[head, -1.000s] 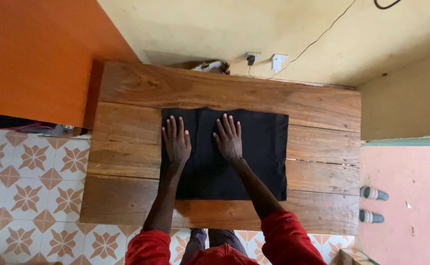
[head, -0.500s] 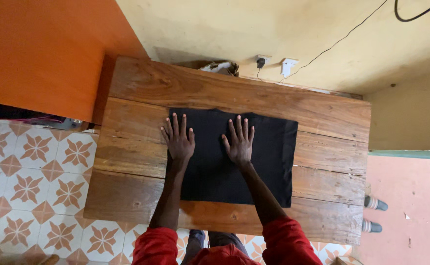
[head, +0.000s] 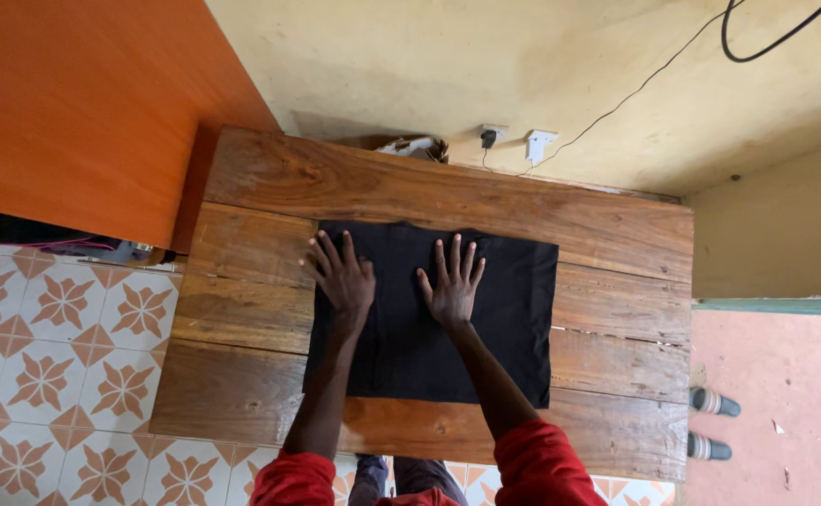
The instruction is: The person picks up a black t-shirt from a bed, brings it to a wooden table, and folds the sleeves and body into a rectangle by hand before placing it onto a shelf in a closet.
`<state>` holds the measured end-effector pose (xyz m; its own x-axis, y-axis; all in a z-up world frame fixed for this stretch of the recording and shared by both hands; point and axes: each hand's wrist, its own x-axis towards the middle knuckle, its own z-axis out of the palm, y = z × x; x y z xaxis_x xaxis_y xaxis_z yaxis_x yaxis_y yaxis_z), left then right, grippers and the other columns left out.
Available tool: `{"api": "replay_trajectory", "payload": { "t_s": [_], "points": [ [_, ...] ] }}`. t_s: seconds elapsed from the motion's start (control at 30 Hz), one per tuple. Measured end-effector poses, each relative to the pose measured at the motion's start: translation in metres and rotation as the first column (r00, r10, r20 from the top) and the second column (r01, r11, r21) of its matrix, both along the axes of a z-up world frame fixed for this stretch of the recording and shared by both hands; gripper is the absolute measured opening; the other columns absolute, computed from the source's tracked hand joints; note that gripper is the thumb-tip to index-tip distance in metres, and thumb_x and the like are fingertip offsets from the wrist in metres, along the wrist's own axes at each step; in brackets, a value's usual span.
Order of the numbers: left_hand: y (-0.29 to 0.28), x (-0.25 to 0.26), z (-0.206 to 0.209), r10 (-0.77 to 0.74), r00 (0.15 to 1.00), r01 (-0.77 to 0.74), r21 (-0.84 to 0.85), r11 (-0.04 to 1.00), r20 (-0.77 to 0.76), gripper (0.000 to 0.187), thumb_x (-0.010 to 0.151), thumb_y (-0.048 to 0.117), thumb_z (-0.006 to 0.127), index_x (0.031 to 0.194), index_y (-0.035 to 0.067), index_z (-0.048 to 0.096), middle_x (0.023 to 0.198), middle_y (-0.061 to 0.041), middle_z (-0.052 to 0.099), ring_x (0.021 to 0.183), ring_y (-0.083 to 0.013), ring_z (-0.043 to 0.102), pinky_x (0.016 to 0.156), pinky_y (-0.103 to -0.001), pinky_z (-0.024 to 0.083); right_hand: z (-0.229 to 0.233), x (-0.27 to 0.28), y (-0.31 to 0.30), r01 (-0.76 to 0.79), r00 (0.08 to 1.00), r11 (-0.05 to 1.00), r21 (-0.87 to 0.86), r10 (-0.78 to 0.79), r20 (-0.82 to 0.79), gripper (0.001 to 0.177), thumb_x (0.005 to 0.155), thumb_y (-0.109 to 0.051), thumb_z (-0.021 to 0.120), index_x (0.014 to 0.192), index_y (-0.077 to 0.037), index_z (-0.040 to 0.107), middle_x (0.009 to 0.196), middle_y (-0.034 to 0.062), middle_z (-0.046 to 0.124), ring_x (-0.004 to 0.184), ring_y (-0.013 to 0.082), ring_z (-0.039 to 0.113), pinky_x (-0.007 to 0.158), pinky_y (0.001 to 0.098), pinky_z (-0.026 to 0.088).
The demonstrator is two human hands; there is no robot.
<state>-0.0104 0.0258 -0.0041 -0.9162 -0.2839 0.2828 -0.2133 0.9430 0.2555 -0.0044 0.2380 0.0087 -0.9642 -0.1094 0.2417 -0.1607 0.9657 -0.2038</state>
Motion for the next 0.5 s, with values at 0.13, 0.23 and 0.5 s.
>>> {"api": "replay_trajectory", "payload": {
  "t_s": [0.13,0.23,0.5],
  "points": [
    [0.051,0.003,0.009,-0.156,0.986,0.160,-0.076,0.984,0.060,0.066,0.103,0.042,0.051,0.158,0.007,0.046,0.169,-0.026,0.022,0.158,-0.0438,0.014,0.121,-0.072,0.007,-0.005,0.000,0.002,-0.006,0.999,1.000,0.005,0.006,0.037,0.076,0.102,-0.059,0.046,0.162,-0.015,0.034,0.170,0.0198,0.020,0.155,0.0488,0.016,0.120,0.0711,0.013],
    [0.089,0.018,0.007,-0.331,0.943,0.330,0.015,0.944,0.033,0.063,0.102,0.042,0.053,0.158,0.014,0.044,0.170,-0.021,0.025,0.159,-0.0398,0.018,0.122,-0.072,0.011,-0.009,0.001,0.005,-0.013,0.999,0.998,0.063,0.010,0.045,0.075,0.103,-0.057,0.044,0.164,-0.016,0.033,0.172,0.0200,0.019,0.156,0.0481,0.014,0.120,0.0706,0.012],
    [0.039,0.005,0.003,-0.428,0.902,0.431,0.073,0.900,-0.052,0.070,0.103,0.057,0.048,0.161,0.018,0.038,0.169,-0.017,0.027,0.156,-0.0364,0.025,0.123,-0.069,0.014,0.001,0.001,0.002,-0.013,0.999,1.000,0.017,0.012,0.039,0.075,0.103,-0.059,0.046,0.162,-0.015,0.036,0.171,0.0192,0.019,0.156,0.0471,0.015,0.121,0.0705,0.012]
  ]
}}
